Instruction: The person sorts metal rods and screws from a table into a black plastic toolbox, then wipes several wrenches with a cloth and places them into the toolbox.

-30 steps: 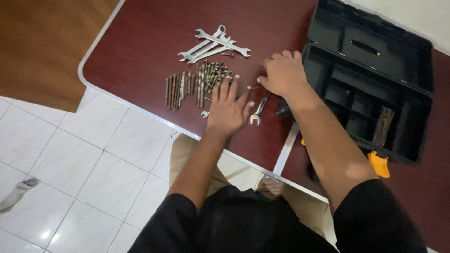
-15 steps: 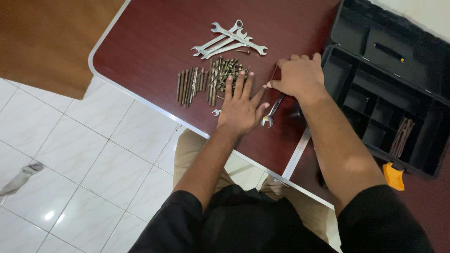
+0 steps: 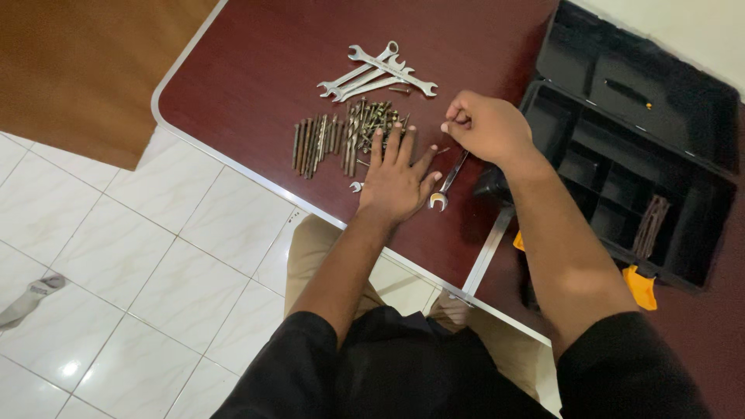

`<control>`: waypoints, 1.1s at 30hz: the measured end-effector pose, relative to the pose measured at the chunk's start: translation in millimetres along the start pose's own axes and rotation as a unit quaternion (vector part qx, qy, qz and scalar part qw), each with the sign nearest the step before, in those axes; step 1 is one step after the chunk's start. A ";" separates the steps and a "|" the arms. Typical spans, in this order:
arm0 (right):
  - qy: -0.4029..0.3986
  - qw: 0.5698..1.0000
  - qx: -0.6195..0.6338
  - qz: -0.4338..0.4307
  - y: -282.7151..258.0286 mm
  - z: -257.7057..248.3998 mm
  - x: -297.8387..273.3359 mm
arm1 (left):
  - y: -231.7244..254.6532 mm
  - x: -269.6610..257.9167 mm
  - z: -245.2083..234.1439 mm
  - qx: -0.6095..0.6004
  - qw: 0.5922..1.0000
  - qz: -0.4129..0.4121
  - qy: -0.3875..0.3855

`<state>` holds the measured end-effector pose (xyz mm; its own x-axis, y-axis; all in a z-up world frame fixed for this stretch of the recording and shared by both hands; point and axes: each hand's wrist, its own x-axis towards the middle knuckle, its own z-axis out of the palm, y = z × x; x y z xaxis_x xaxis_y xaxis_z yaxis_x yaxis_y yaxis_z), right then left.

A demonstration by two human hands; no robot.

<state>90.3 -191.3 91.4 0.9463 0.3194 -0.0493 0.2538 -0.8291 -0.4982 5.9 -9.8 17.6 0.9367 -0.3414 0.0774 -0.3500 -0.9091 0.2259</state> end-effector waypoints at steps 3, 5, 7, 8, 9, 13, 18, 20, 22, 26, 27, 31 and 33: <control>0.036 0.997 0.068 -0.019 3.9 -0.4 -2.1 | -0.3 -1.4 3.0 0.003 1.000 0.002 0.018; 0.062 0.991 0.121 -0.022 7.4 1.2 -2.7 | -0.4 -2.3 5.4 0.001 0.999 0.001 0.036; 0.083 0.981 0.177 -0.008 12.4 3.6 -5.7 | -0.9 -6.8 6.8 -0.008 0.997 0.004 0.079; 0.098 0.975 0.200 -0.017 14.1 3.8 -7.3 | -1.4 -6.6 5.3 -0.012 0.994 0.006 0.105; 0.112 0.968 0.223 -0.026 15.3 4.1 -10.5 | -0.5 -8.4 3.0 -0.030 0.990 0.017 0.140; 0.127 0.952 0.277 -0.037 19.9 -0.3 -32.2 | 18.2 -13.8 -7.4 -0.125 0.961 0.016 0.246; 0.122 0.956 0.264 -0.027 17.0 -10.9 -63.3 | 53.6 -13.4 -16.8 -0.217 0.937 -0.031 0.271; 0.123 0.955 0.270 -0.019 15.4 -16.6 -76.1 | 64.6 -14.0 -22.6 -0.231 0.929 -0.024 0.288; 0.123 0.945 0.303 0.003 17.4 -21.6 -89.3 | 75.9 -19.0 -28.3 -0.274 0.917 -0.015 0.290; 0.135 0.921 0.366 0.024 29.8 -27.2 -114.3 | 101.0 -23.8 -33.4 -0.299 0.914 -0.007 0.275; 0.139 0.913 0.384 0.025 33.1 -28.3 -121.6 | 107.7 -24.4 -33.6 -0.310 0.912 -0.009 0.269; 0.170 0.864 0.470 0.049 48.3 -28.4 -152.4 | 133.6 -25.9 -30.7 -0.341 0.904 -0.009 0.257; 0.174 0.860 0.478 0.032 60.2 -23.1 -166.6 | 149.4 -24.2 -28.5 -0.345 0.904 0.003 0.252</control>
<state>-47.4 -305.0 89.6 0.9971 -0.0077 0.0755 0.0752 -0.0307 -0.9967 -68.9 -130.6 77.2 0.8803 -0.0355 0.4731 -0.4294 -0.4839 0.7625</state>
